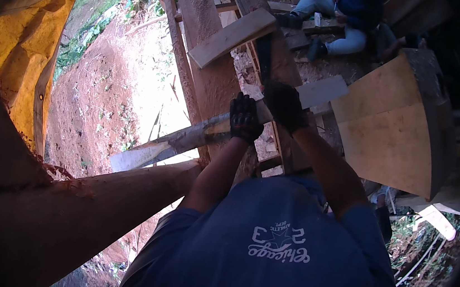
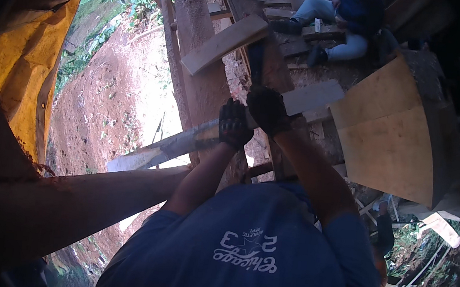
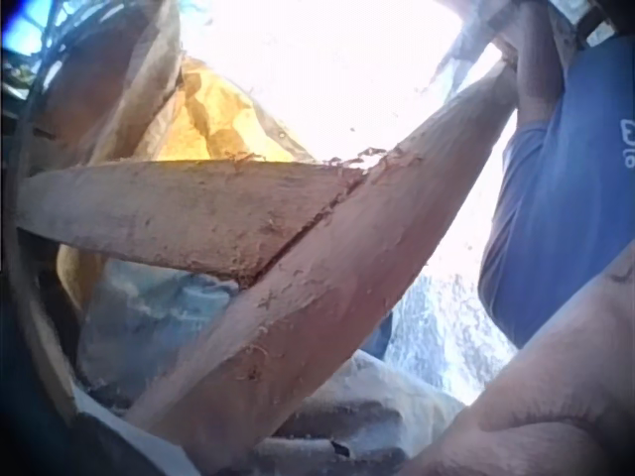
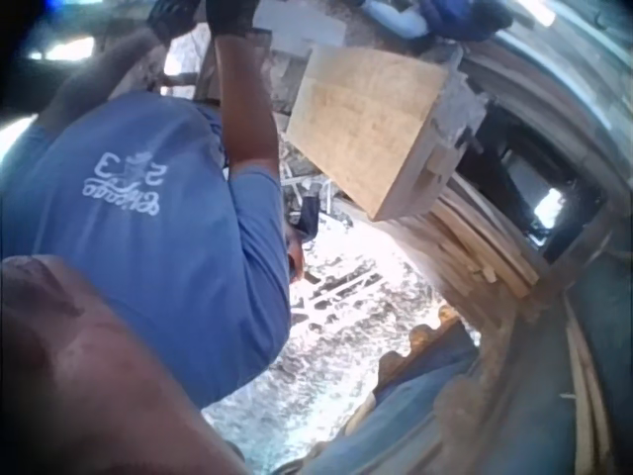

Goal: The person saws through a piece of wood using a hand saw while holding the wood steady with their other hand.

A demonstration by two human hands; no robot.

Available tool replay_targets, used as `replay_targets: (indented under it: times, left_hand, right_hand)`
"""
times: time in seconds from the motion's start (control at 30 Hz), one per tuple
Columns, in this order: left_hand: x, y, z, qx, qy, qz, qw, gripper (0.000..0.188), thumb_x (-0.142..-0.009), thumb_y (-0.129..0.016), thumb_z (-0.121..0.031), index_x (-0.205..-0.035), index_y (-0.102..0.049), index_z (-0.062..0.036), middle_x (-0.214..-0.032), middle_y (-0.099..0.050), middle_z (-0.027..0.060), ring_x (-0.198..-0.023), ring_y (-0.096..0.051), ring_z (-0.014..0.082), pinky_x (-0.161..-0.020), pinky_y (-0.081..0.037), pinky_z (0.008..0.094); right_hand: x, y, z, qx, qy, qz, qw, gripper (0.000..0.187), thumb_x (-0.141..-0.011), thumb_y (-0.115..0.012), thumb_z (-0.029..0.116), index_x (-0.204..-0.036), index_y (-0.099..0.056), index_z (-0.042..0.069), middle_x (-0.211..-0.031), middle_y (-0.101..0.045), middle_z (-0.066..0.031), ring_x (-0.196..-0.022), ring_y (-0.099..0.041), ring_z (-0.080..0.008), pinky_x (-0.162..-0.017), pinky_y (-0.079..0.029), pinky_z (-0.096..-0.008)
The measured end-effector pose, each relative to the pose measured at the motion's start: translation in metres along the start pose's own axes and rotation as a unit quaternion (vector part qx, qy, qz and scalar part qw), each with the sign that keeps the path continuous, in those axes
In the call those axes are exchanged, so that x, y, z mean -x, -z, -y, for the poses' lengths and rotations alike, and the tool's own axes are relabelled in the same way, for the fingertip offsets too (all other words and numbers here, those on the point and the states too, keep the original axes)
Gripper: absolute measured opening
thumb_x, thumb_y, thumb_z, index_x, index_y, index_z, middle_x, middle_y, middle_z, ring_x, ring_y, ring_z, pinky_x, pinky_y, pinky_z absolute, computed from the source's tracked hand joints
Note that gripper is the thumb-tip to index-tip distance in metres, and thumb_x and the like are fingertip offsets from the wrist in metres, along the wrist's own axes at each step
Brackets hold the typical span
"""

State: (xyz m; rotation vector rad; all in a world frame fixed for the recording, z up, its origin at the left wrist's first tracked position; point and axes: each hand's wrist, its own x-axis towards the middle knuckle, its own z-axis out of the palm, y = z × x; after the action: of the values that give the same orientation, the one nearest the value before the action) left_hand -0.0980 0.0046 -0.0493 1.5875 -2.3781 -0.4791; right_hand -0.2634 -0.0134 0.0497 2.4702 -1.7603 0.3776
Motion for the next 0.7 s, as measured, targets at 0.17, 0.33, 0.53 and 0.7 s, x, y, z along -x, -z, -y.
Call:
replay_targets:
  times: [0.17, 0.33, 0.53, 0.7]
  left_hand:
    - [-0.004, -0.008, 0.002, -0.037, -0.031, -0.087, 0.995, 0.07, -0.076, -0.084, -0.031, -0.133, -0.061, 0.0016, -0.14, -0.06, 0.0249, -0.151, -0.044, 0.0479, -0.125, -0.033, 0.0592]
    - [-0.002, -0.01, 0.005, -0.062, -0.029, -0.105, 0.992, 0.07, -0.077, -0.082, -0.034, -0.134, -0.063, 0.0019, -0.139, -0.06, 0.0246, -0.152, -0.043, 0.0475, -0.127, -0.029, 0.0629]
    - [-0.008, 0.011, -0.012, -0.09, 0.007, 0.027, 0.996, 0.07, -0.082, -0.074, -0.033, -0.142, -0.061, 0.0018, -0.149, -0.057, 0.0256, -0.16, -0.035, 0.0457, -0.134, -0.014, 0.066]
    - [0.001, -0.01, 0.002, -0.058, -0.02, -0.065, 0.996, 0.064, -0.08, -0.079, -0.033, -0.132, -0.063, 0.0005, -0.138, -0.06, 0.0245, -0.153, -0.041, 0.0469, -0.128, -0.024, 0.0634]
  right_hand:
    - [0.09, -0.024, 0.017, -0.274, -0.093, -0.143, 0.946, 0.02, -0.1, -0.069, 0.008, -0.119, -0.071, 0.001, -0.138, -0.071, -0.0218, -0.111, -0.075, -0.0384, -0.093, -0.061, -0.0472]
    - [0.135, -0.017, 0.023, -0.212, -0.058, -0.132, 0.966, 0.029, -0.104, -0.071, 0.004, -0.132, -0.068, -0.005, -0.149, -0.066, -0.0251, -0.113, -0.074, -0.0427, -0.093, -0.061, -0.0491]
    - [0.126, 0.016, 0.037, -0.255, -0.188, -0.081, 0.945, 0.039, -0.103, -0.071, 0.01, -0.141, -0.067, 0.001, -0.14, -0.071, -0.0226, -0.112, -0.074, -0.0387, -0.089, -0.062, -0.0472]
    - [0.178, 0.094, 0.042, -0.152, -0.153, -0.033, 0.976, 0.052, -0.106, -0.065, 0.012, -0.158, -0.057, 0.006, -0.131, -0.073, -0.0206, -0.109, -0.075, -0.0374, -0.094, -0.059, -0.0494]
